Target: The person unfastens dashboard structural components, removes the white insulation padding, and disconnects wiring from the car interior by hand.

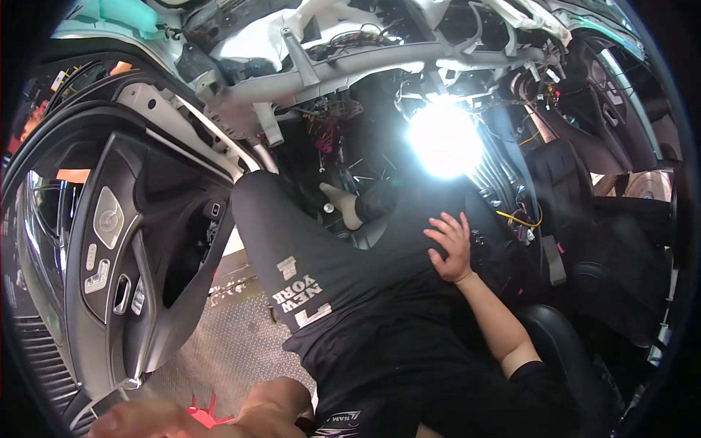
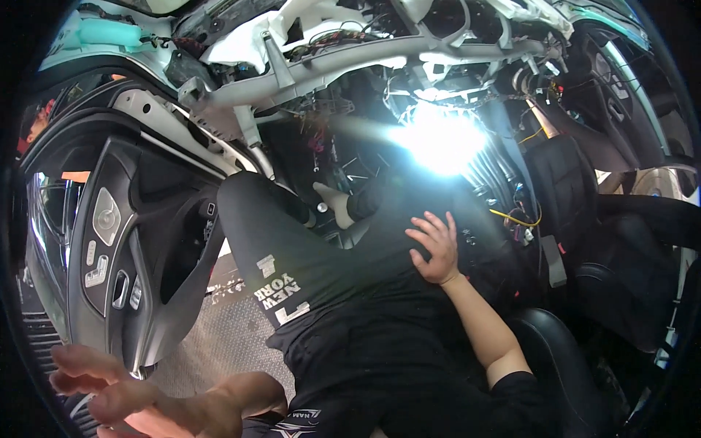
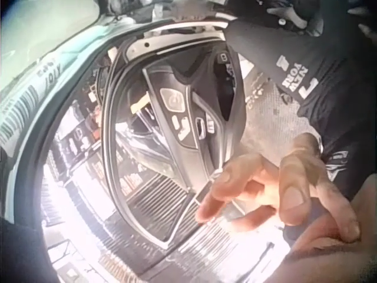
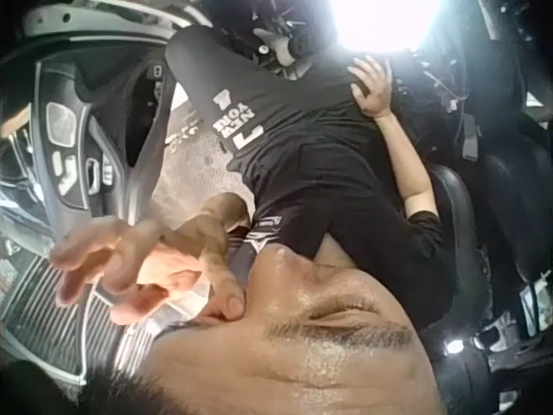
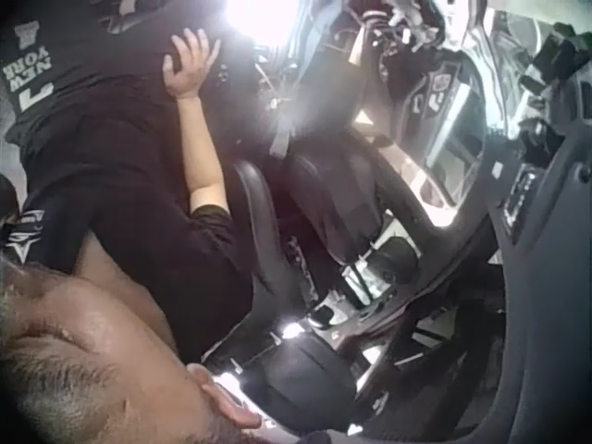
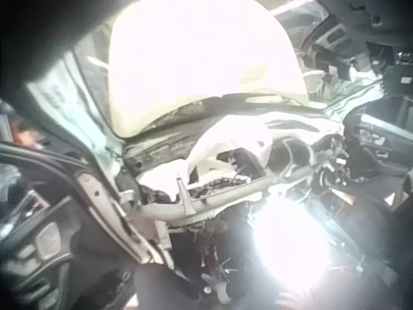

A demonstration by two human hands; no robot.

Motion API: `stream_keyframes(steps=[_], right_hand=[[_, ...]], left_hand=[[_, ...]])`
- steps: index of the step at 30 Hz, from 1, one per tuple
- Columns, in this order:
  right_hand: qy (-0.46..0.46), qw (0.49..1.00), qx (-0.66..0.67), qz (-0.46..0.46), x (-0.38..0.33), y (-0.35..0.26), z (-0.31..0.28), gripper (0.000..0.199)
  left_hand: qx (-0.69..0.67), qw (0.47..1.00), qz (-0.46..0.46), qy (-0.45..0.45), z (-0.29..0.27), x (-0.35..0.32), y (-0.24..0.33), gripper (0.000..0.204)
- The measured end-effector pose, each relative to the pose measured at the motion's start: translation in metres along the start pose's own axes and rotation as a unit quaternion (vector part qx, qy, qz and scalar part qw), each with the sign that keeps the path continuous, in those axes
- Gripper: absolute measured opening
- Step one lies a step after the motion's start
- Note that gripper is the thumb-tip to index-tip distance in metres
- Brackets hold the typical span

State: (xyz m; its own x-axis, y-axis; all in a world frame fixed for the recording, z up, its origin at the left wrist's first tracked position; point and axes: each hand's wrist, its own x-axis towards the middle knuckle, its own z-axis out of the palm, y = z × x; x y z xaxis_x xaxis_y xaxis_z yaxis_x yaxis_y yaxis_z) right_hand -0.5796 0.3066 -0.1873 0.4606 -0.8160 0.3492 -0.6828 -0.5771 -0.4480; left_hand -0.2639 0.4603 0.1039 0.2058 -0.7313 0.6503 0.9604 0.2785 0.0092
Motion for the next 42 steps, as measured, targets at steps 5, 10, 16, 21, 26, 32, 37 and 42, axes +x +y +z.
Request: stream_keyframes(steps=[5, 10, 16, 21, 26, 32, 37, 42], right_hand=[[0.003, 1.000, 0.003, 0.001, -0.002, 0.000, 0.002, 0.036], [0.000, 1.000, -0.004, 0.003, 0.003, -0.003, 0.002, 0.035], [-0.035, 0.999, -0.007, 0.019, 0.012, -0.005, 0.001, 0.036], [-0.067, 0.997, 0.004, 0.039, 0.024, -0.007, -0.003, 0.030], [0.028, 0.973, 0.156, 0.166, 0.087, 0.009, -0.011, 0.022], [0.054, 0.892, 0.389, 0.225, 0.205, 0.098, 0.068, 0.032], [-0.074, 0.856, 0.465, 0.214, 0.315, 0.059, 0.141, 0.056], [-0.157, 0.892, 0.370, 0.208, 0.355, 0.033, 0.205, 0.113]], left_hand=[[0.013, 1.000, -0.015, 0.024, -0.016, 0.023, -0.002, 0.059], [0.185, 0.976, 0.018, 0.115, -0.051, 0.016, -0.004, 0.064], [0.589, 0.738, 0.079, 0.320, -0.155, 0.033, 0.015, 0.050], [0.709, 0.602, -0.020, 0.366, -0.230, 0.034, 0.034, 0.040], [0.675, 0.613, -0.024, 0.409, -0.305, 0.042, 0.062, 0.039], [0.623, 0.632, 0.016, 0.461, -0.392, 0.071, 0.074, 0.063], [0.644, 0.660, -0.047, 0.384, -0.455, 0.084, 0.108, 0.062], [0.534, 0.667, -0.131, 0.502, -0.475, 0.103, 0.142, 0.046]])
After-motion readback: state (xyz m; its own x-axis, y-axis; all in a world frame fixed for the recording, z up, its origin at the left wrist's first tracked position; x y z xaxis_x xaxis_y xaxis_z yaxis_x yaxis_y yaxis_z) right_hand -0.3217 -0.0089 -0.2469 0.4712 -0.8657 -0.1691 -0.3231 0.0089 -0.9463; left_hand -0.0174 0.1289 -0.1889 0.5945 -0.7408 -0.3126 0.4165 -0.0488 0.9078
